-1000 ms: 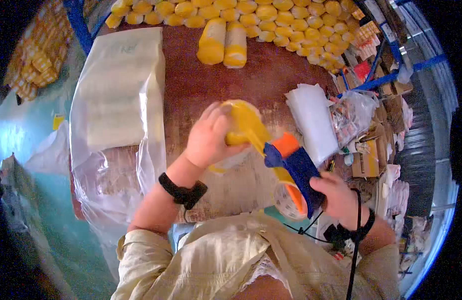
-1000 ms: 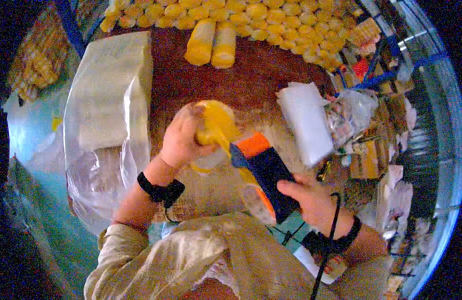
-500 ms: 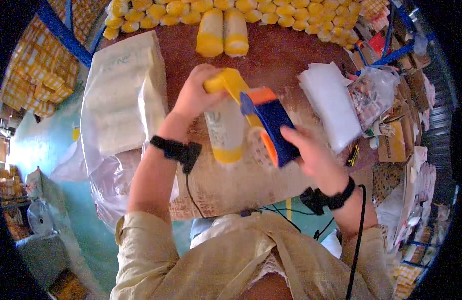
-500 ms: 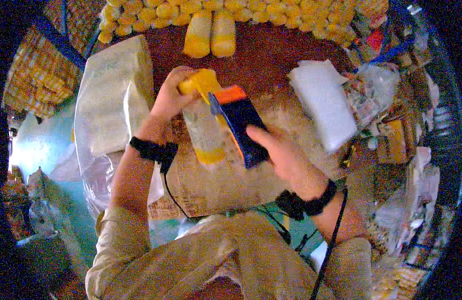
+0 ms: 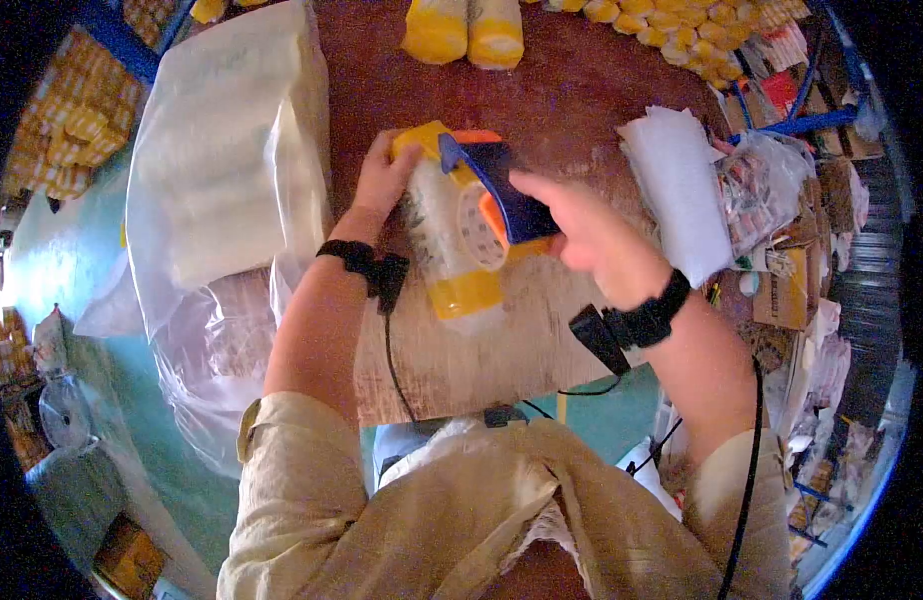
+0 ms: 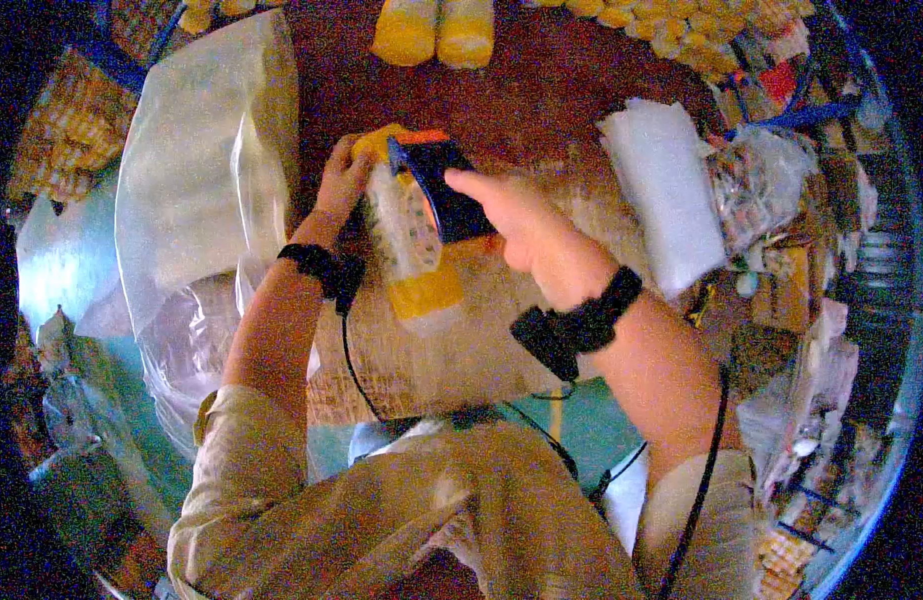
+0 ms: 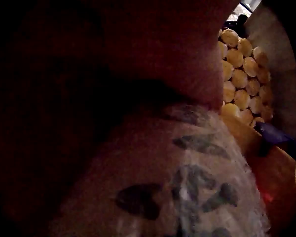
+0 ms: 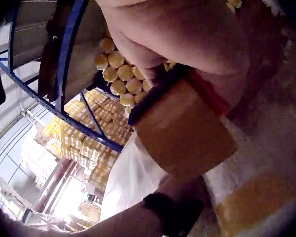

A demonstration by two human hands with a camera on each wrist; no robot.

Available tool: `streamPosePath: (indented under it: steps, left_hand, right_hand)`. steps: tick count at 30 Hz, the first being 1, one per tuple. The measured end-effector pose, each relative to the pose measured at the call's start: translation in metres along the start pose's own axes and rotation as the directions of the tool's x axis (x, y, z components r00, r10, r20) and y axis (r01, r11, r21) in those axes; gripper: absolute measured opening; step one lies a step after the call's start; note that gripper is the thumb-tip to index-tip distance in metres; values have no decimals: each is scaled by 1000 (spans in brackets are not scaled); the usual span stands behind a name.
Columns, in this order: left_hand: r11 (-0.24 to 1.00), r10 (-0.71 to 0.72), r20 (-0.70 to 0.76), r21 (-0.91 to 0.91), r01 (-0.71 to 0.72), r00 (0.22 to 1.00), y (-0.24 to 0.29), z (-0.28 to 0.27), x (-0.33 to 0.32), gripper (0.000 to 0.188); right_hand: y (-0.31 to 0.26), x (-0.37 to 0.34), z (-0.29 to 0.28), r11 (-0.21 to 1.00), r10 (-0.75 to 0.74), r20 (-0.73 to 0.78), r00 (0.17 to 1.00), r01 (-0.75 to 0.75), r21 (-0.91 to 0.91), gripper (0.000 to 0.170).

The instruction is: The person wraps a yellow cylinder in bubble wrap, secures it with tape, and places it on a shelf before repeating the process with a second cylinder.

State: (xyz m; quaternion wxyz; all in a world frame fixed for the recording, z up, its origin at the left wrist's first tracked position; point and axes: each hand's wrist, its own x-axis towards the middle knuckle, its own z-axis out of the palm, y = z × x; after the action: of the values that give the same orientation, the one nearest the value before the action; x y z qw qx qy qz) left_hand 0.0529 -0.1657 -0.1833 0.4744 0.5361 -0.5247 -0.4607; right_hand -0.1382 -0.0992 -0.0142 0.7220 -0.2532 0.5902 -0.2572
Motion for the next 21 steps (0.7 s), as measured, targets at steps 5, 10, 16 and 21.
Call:
streamPosePath:
  steps: [5, 10, 16, 21]
  left_hand:
    - [1000, 8, -25, 26, -7, 1000, -4, 2, -3, 34]
    - [1000, -1, -29, -21, 0, 1000, -7, 3, -8, 33]
    - [986, 146, -85, 89, -138, 986, -14, 13, -11, 35]
    - [979, 122, -116, 176, -100, 986, -6, 11, -10, 38]
  right_hand:
    - [43, -94, -17, 999, 38, -108, 993, -41, -28, 30]
    - [118, -184, -39, 971, 227, -188, 956, -237, -37, 29]
    - [127, -193, -38, 954, 300, -74, 951, -301, -2, 38]
    - [145, -189, -43, 976, 207, -108, 972, -213, -48, 31]
